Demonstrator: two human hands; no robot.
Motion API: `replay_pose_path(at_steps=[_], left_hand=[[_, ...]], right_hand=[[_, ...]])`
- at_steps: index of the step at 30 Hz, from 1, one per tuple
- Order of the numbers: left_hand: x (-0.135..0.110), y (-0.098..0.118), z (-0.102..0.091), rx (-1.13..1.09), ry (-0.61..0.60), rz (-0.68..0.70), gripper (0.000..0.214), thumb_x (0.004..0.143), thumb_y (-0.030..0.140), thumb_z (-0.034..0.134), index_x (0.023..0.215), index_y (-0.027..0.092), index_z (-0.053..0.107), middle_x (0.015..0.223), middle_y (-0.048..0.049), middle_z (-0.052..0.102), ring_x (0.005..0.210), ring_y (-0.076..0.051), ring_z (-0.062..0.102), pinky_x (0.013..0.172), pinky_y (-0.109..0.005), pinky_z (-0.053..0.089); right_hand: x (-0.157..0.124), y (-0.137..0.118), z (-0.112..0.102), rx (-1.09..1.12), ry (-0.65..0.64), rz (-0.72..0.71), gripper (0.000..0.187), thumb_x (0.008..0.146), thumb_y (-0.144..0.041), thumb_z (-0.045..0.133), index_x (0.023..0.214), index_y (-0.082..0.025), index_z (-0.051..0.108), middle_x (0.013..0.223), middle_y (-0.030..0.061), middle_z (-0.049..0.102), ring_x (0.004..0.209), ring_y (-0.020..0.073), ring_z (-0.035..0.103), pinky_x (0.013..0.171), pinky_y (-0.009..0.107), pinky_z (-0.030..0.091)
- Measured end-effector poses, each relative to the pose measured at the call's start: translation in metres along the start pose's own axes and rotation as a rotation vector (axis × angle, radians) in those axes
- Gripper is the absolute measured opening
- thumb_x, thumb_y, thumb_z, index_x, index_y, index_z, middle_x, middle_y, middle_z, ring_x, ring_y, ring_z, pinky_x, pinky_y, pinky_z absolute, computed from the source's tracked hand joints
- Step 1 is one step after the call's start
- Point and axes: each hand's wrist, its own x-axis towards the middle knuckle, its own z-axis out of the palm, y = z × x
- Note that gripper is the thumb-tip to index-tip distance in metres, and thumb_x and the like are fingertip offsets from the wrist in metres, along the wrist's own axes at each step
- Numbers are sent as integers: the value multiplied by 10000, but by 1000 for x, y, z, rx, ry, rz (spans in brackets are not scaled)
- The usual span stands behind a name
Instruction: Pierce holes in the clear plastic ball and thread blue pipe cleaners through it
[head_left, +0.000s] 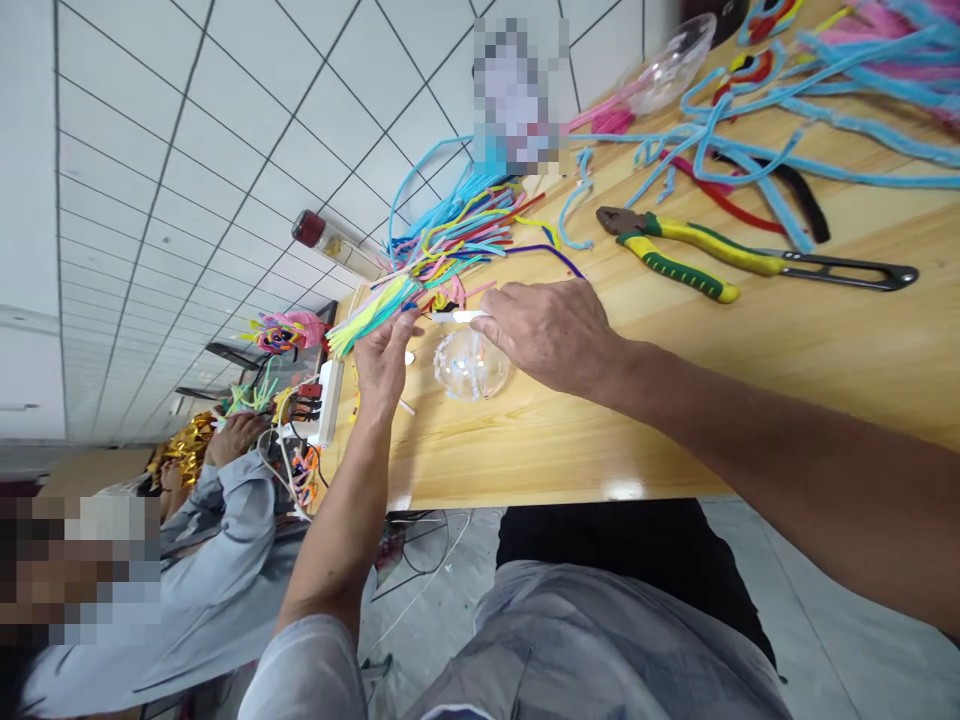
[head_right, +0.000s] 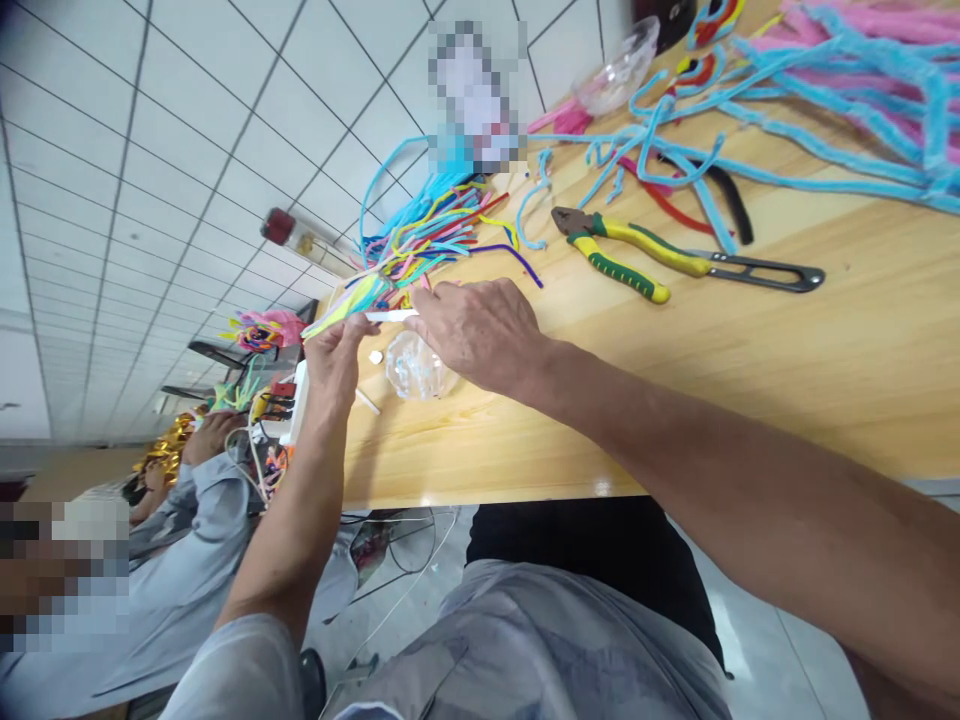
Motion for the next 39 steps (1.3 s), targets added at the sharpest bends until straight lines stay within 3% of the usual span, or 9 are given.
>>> replay_pose_path(at_steps=[2,4,6,8,14,21,27,35,39], left_hand=[[-16,7,2,-8,-1,40,448,966,584,595,761,208,728,1180,-86,793,1196,-288,716,1163,-556,474],[-34,20,5,-9,-20,121,371,966,579,603,945,235,741,1399,-73,698,1313,-299,652,1176,-568,463],[-49,31,11,48,-156,166,462,928,597,657,1284,303,656,1590,-73,535,1494,-321,486,1205,-584,428],[-58,35,17,111,-290,190,646,853,572,766,1414,323,564,1631,-93,472,1537,-340,420,1230,-589,391],[-65,23,31,70,-286,151,490,960,515,650,1403,319,576,1477,-89,587,1410,-309,536,1171,-556,451],[-58,25,20,70,-393,205,471,1047,496,460,1478,315,517,1515,-92,549,1426,-287,512,1233,-559,380],[-61,22,19,-29,-409,112,666,886,504,724,1467,307,467,1518,-117,530,1395,-316,539,1164,-540,466],[-48,4,28,-179,-324,-2,630,894,584,671,1426,282,520,1534,-114,535,1439,-319,514,1190,-513,441],[-45,-4,31,-238,-351,-41,844,744,638,820,1435,263,513,1501,-135,558,1405,-337,548,1206,-509,429]], right_hand=[[2,2,2,29,28,89,367,1109,-431,396,1189,-201,671,1050,83,769,866,208,671,667,315,315],[4,5,5,52,57,159,380,1113,-419,379,1177,-194,678,1044,84,770,871,207,670,682,311,330],[5,7,8,59,79,196,406,1114,-421,361,1158,-182,686,1022,88,768,867,206,666,690,312,333],[6,8,10,50,80,208,420,1113,-424,356,1135,-173,692,1007,93,766,856,203,659,690,314,327],[5,8,14,50,22,182,386,1101,-391,384,1086,-173,702,976,90,776,811,193,639,671,314,298],[4,15,26,99,63,139,367,1074,-399,411,1012,-190,707,909,87,776,763,209,637,655,320,299],[2,20,30,130,72,114,377,1069,-422,397,954,-204,682,868,70,756,729,197,609,646,312,302],[0,18,26,148,34,96,400,1064,-422,381,885,-194,657,791,59,714,697,187,587,652,302,323],[-4,16,25,156,-1,24,418,1062,-429,379,861,-193,659,768,51,704,673,173,572,637,295,312]])
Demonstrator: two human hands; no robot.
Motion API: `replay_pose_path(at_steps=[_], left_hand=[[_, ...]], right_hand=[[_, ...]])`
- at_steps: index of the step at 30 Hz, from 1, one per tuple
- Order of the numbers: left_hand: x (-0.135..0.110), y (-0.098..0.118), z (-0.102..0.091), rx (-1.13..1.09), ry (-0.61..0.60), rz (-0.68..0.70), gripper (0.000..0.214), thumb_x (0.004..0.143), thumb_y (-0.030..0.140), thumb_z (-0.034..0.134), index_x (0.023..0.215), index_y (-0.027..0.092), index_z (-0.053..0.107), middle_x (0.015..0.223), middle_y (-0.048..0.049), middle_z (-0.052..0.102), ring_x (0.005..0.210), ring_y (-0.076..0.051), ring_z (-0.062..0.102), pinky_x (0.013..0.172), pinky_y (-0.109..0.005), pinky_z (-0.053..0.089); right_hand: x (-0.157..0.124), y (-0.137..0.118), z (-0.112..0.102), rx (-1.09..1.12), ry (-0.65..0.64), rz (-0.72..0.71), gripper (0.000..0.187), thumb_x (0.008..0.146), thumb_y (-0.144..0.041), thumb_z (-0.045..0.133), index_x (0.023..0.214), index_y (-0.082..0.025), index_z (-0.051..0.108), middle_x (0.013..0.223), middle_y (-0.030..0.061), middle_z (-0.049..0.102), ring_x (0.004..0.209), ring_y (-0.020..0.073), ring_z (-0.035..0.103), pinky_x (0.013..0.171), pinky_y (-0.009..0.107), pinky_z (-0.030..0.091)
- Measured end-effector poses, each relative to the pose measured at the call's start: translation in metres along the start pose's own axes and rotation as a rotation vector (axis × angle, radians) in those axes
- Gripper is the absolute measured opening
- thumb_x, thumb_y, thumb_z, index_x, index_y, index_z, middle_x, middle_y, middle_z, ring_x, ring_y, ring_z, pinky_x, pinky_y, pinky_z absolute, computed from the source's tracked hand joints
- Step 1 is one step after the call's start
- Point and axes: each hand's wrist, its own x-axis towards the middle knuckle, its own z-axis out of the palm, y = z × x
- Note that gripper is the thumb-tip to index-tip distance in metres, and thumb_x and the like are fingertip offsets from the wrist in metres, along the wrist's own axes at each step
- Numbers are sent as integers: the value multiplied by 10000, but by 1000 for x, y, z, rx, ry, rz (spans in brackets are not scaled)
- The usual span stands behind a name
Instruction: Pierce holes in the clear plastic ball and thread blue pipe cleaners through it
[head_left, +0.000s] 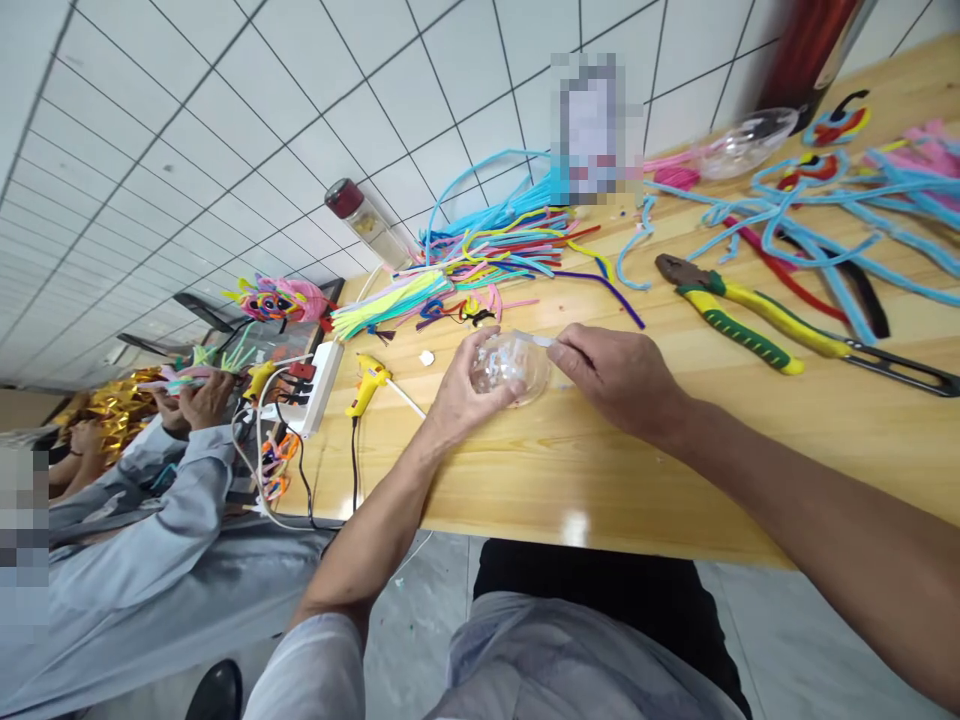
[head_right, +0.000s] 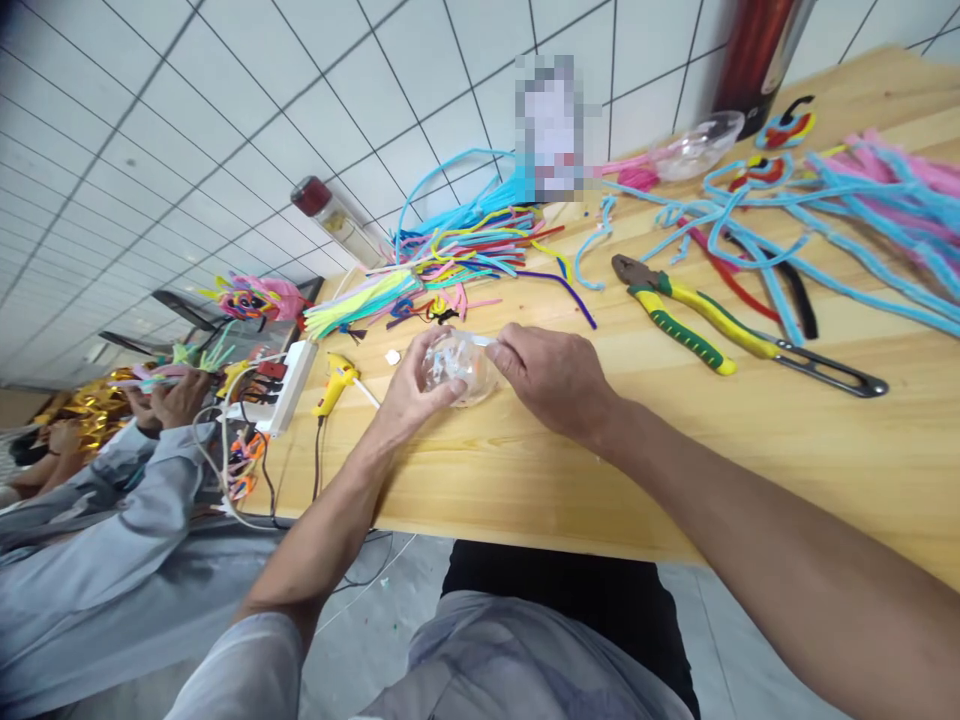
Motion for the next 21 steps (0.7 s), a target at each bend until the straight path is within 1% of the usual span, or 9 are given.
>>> replay_pose_path(at_steps=[3,9,10,12,14,15,17,19,21], left_hand=[[-3,0,1,-30,-8,-33,895,714,633,857,1450,274,498,1496,-137,561,1392,-342,564,1189,-508,450],[-6,1,-4,-31,-39,51,709,889,617,704,1495,332,471,1577,-106,490,1487,-322,477,1218,-520,422],[-6,0,-4,-6,-46,68,725,873,638,711,1488,328,482,1575,-111,490,1490,-332,469,1216,-528,423],[-5,-1,-3,64,-30,113,867,757,686,801,1476,315,489,1570,-127,482,1490,-361,454,1210,-545,425],[-4,-2,0,159,33,153,1028,610,687,901,1468,305,485,1561,-140,468,1488,-380,435,1203,-553,431],[-4,-2,0,204,62,161,1053,586,673,921,1468,301,482,1549,-143,469,1483,-379,436,1196,-552,437],[-4,-1,1,250,80,156,996,665,646,892,1489,298,455,1536,-145,477,1475,-359,447,1195,-544,438],[-5,1,-1,246,49,156,887,798,608,810,1527,302,407,1552,-140,477,1480,-334,454,1220,-536,409],[-6,2,-3,233,16,171,803,874,566,748,1542,307,386,1566,-128,479,1486,-317,454,1243,-531,379]], right_hand=[[-4,-2,0,-7,-39,-58,433,1066,-436,374,876,-183,669,774,55,710,673,172,582,625,296,297],[-6,-2,3,-5,-74,-83,448,1076,-445,367,893,-182,680,784,58,724,668,169,599,613,293,288],[-6,-1,4,-11,-76,-85,447,1075,-442,368,895,-182,684,791,61,730,667,172,603,610,294,284],[-6,-1,6,-26,-77,-91,447,1072,-438,371,893,-182,690,800,67,740,669,175,611,604,296,276],[-7,0,7,-44,-81,-95,454,1072,-441,371,885,-180,691,797,69,740,667,175,615,600,296,271],[-7,0,8,-52,-84,-97,456,1073,-440,369,883,-178,691,796,69,740,666,174,616,600,295,271],[-7,-1,8,-57,-87,-103,446,1074,-428,372,890,-176,691,805,69,743,677,173,622,604,294,274],[-7,-1,7,-55,-89,-114,429,1073,-412,377,904,-176,692,821,70,751,697,174,631,610,294,278],[-7,-1,7,-63,-89,-127,427,1072,-412,379,909,-174,694,832,74,755,708,177,635,612,297,274]])
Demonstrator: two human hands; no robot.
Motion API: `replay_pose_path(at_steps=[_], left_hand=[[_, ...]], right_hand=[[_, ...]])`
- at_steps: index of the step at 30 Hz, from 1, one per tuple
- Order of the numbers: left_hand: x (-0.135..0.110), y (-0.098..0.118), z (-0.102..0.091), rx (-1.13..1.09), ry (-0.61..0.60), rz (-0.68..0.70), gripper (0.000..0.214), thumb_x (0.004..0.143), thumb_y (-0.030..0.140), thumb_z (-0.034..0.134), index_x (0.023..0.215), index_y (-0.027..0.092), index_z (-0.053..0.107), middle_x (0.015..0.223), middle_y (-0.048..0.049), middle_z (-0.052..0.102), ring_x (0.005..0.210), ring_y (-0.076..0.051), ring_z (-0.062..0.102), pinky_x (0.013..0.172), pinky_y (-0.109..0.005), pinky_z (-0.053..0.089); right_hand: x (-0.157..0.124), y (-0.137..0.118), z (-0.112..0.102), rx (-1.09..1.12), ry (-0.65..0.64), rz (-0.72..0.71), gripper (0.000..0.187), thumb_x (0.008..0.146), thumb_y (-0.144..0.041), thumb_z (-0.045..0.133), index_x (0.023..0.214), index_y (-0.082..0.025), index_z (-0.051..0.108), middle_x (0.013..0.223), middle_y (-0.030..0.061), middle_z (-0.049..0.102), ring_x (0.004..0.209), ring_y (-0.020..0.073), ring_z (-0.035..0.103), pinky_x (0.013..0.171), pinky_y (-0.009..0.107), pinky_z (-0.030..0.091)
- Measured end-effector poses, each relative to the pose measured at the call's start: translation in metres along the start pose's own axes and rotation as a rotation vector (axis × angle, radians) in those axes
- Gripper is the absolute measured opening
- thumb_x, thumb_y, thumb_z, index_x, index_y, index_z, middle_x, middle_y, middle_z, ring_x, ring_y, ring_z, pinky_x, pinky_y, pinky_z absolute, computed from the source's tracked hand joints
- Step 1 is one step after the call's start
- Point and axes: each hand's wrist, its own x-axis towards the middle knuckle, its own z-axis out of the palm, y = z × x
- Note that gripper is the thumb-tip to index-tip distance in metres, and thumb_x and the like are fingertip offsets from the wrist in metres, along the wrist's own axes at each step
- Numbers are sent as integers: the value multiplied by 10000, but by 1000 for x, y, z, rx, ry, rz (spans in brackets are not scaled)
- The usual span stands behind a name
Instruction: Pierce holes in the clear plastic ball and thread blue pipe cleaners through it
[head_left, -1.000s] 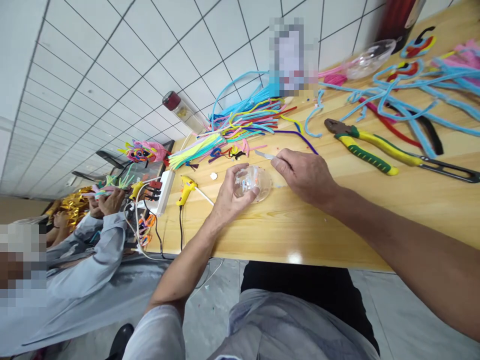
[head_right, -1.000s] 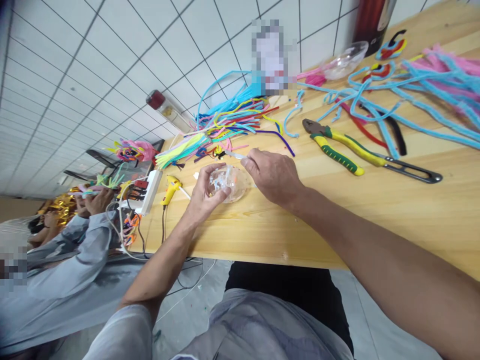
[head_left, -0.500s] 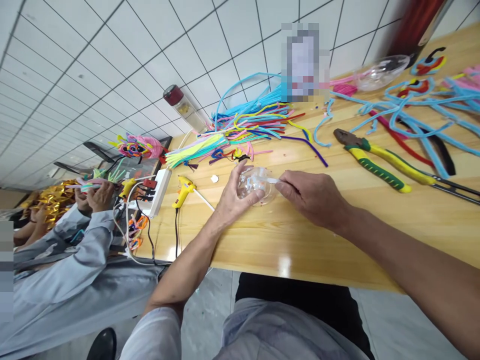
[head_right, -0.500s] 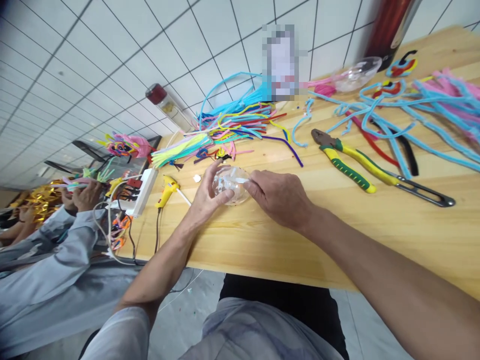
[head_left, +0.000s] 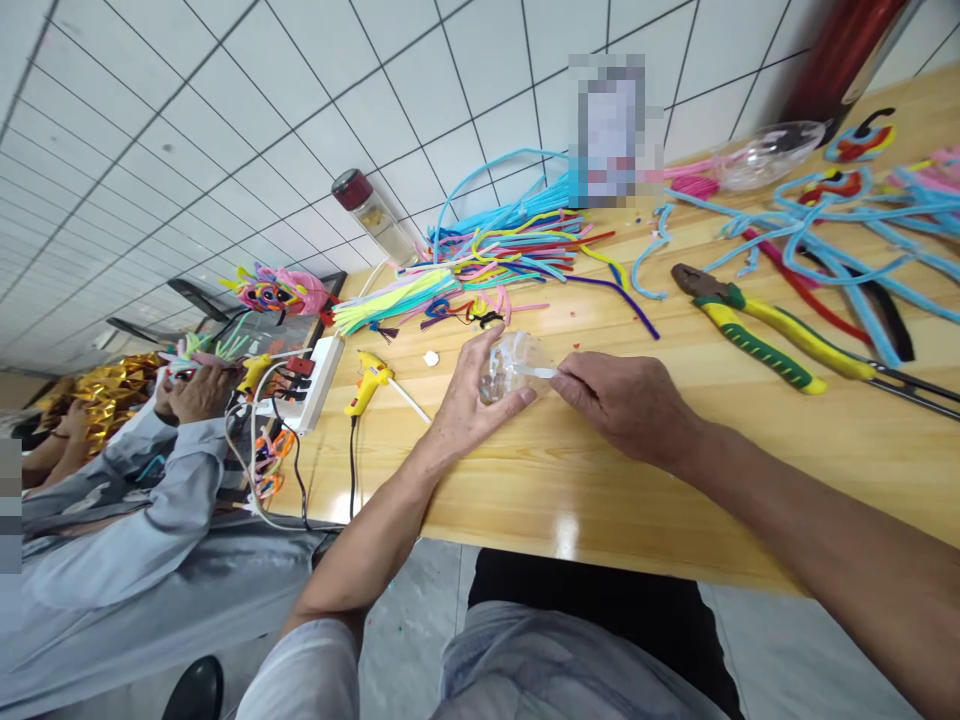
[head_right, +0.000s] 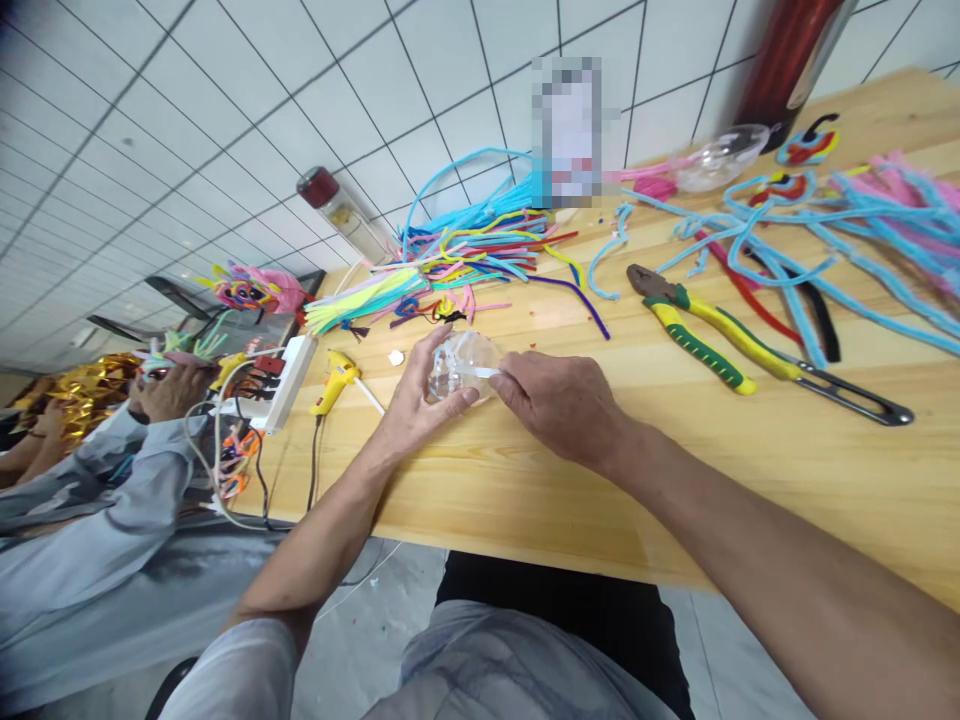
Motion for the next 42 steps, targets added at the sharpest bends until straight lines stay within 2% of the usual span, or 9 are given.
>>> replay_pose_path(at_steps=[3,8,14,22,27,37,42], left_hand=[[0,-2,1,-30,13,-7,794,842,565,776,1507,296,434,1530,-120,515,1455,-321,487,1234,-520,391],[5,-7,15,-127,145,-86,944,599,652,922,1372,266,543,1421,-128,580,1366,-349,563,1163,-514,466],[9,-2,20,-84,189,-25,744,714,657,853,1295,273,591,1353,-106,628,1319,-313,599,1134,-493,487],[8,-1,15,-59,164,34,668,805,689,759,1306,281,593,1364,-103,633,1341,-303,584,1149,-501,468],[6,-3,19,-44,209,76,587,865,624,737,1312,275,591,1360,-99,637,1348,-292,581,1162,-512,457],[6,-15,15,-36,174,97,714,818,675,757,1356,246,568,1392,-136,620,1366,-310,581,1158,-500,479],[8,-14,15,-14,178,152,644,851,619,756,1349,255,572,1374,-115,638,1348,-292,594,1155,-500,483]], right_hand=[[-1,0,0,-38,-13,-10,429,1071,-414,387,909,-168,698,835,82,755,699,180,634,603,303,253],[-1,-3,1,-93,-39,-30,404,1070,-394,402,910,-169,698,828,76,752,675,175,626,590,311,210],[-3,-6,4,-135,5,-61,410,1083,-372,392,904,-168,700,810,69,739,685,175,630,579,315,203],[-4,-9,8,-161,56,-91,440,1111,-380,382,908,-160,705,782,64,719,669,174,626,578,315,234],[-4,-10,14,-156,49,-79,424,1116,-358,377,909,-159,688,787,60,711,673,171,626,583,312,253],[-5,-7,7,-135,-14,-104,487,1135,-419,306,934,-166,670,821,56,734,715,172,655,582,307,220],[-5,-7,8,-150,4,-104,475,1135,-400,313,931,-163,670,812,55,730,705,169,649,576,309,211]])
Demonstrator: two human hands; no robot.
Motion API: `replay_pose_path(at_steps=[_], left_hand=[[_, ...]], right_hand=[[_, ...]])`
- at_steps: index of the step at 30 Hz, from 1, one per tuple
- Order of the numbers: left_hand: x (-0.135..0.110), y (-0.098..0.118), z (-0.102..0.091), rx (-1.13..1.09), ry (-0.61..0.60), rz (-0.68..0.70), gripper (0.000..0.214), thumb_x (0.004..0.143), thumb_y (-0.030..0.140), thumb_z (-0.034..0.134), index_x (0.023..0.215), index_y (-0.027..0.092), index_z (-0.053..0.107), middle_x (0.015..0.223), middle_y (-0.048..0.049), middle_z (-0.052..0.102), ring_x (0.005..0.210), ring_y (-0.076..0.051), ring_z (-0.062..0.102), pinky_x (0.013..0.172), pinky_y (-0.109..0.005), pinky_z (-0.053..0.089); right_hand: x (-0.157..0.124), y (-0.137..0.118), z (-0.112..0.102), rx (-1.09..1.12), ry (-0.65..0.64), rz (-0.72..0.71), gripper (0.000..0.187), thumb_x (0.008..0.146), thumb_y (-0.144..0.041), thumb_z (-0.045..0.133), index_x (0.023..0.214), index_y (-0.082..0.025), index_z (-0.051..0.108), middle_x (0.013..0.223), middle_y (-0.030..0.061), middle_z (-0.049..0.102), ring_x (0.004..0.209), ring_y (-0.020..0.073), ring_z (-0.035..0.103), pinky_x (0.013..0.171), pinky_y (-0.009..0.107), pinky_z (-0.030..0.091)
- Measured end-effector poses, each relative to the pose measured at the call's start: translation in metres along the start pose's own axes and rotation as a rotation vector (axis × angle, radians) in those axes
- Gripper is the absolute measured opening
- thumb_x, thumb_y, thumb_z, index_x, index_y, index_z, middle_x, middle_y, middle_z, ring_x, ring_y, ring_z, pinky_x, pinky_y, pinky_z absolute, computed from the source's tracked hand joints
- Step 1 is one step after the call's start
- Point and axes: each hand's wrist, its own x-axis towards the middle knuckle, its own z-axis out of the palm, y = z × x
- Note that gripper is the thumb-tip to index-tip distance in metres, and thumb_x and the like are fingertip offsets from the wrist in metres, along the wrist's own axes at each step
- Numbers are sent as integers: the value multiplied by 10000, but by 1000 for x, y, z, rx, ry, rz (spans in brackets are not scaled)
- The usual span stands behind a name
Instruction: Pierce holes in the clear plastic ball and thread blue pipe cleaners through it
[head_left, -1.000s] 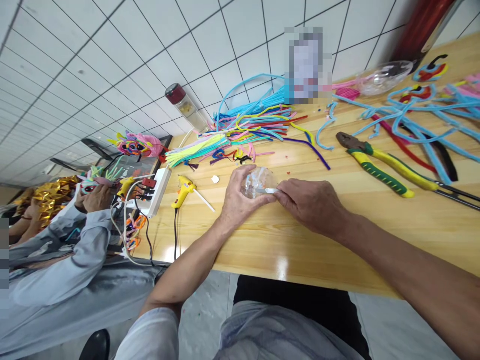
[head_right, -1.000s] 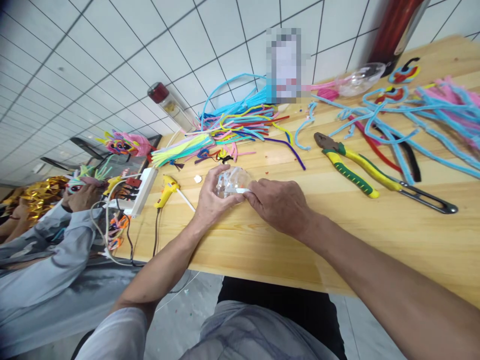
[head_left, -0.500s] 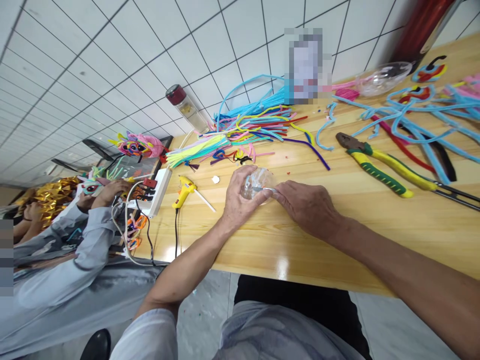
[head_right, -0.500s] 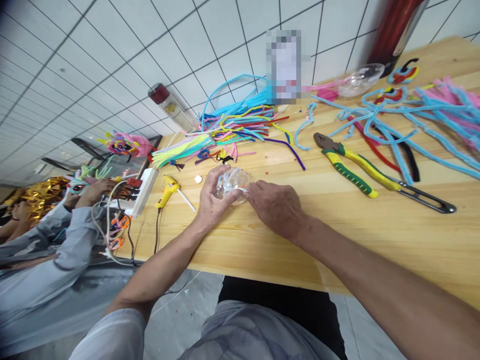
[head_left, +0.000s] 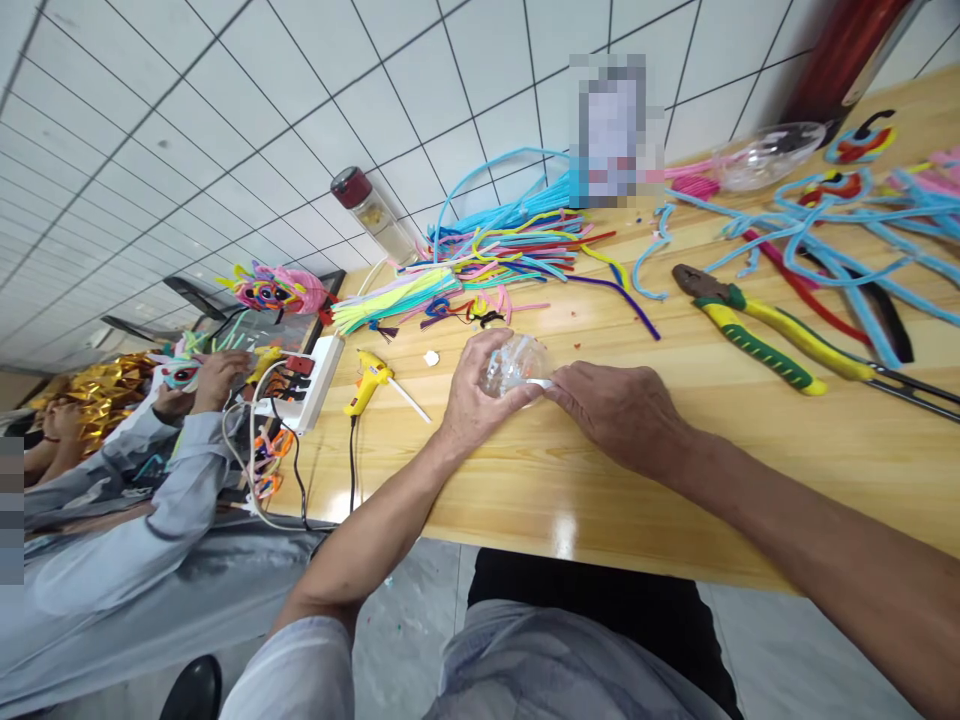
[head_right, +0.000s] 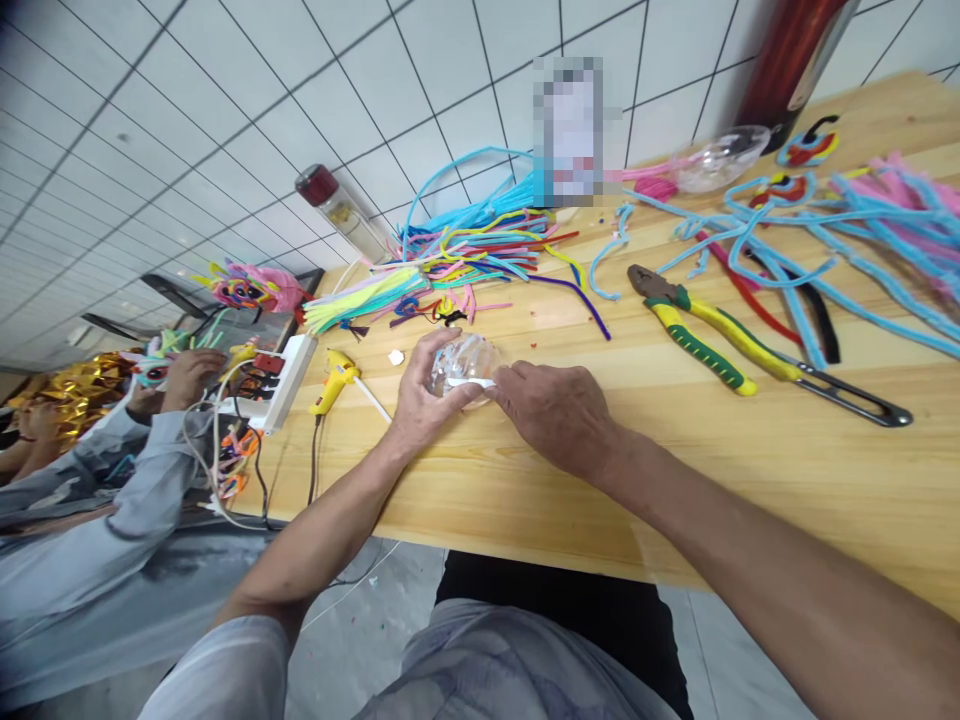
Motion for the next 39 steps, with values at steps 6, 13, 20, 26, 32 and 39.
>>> replay_pose_path(at_steps=[6,13,20,26,32,39], left_hand=[[-1,2,3,11,43,51,597,869,558,768,1350,264,573,1372,-108,645,1339,-286,604,1149,-509,485],[-2,3,4,30,57,66,568,889,570,740,1341,266,577,1359,-107,655,1336,-286,605,1146,-537,486],[-4,2,9,39,100,75,547,895,540,746,1336,256,588,1336,-108,657,1323,-279,613,1140,-518,495],[-5,2,10,33,110,45,543,904,551,730,1336,255,586,1337,-108,652,1327,-279,607,1152,-523,480],[-3,-1,6,4,47,1,647,863,636,733,1364,261,568,1369,-116,630,1346,-286,594,1146,-499,486],[-2,1,7,-1,59,31,586,881,587,740,1339,258,581,1345,-110,654,1337,-284,604,1154,-522,474]], right_hand=[[-1,-2,4,-56,57,-4,460,1126,-390,362,859,-161,658,750,48,696,634,157,603,570,304,216],[-2,-4,4,-78,79,-12,431,1122,-346,371,858,-162,657,732,45,681,621,156,585,567,301,222],[-2,-7,4,-49,29,39,468,1128,-367,322,878,-164,662,740,52,678,634,159,573,570,305,221],[-2,-10,5,-26,-1,97,536,1134,-408,250,883,-161,654,757,66,679,633,162,562,581,303,234],[-2,-6,0,-22,-41,36,486,1131,-384,283,910,-163,655,765,59,688,651,164,578,579,307,208],[-1,-8,-2,-37,-40,67,501,1128,-401,282,904,-167,663,766,65,691,647,166,579,572,304,209]])
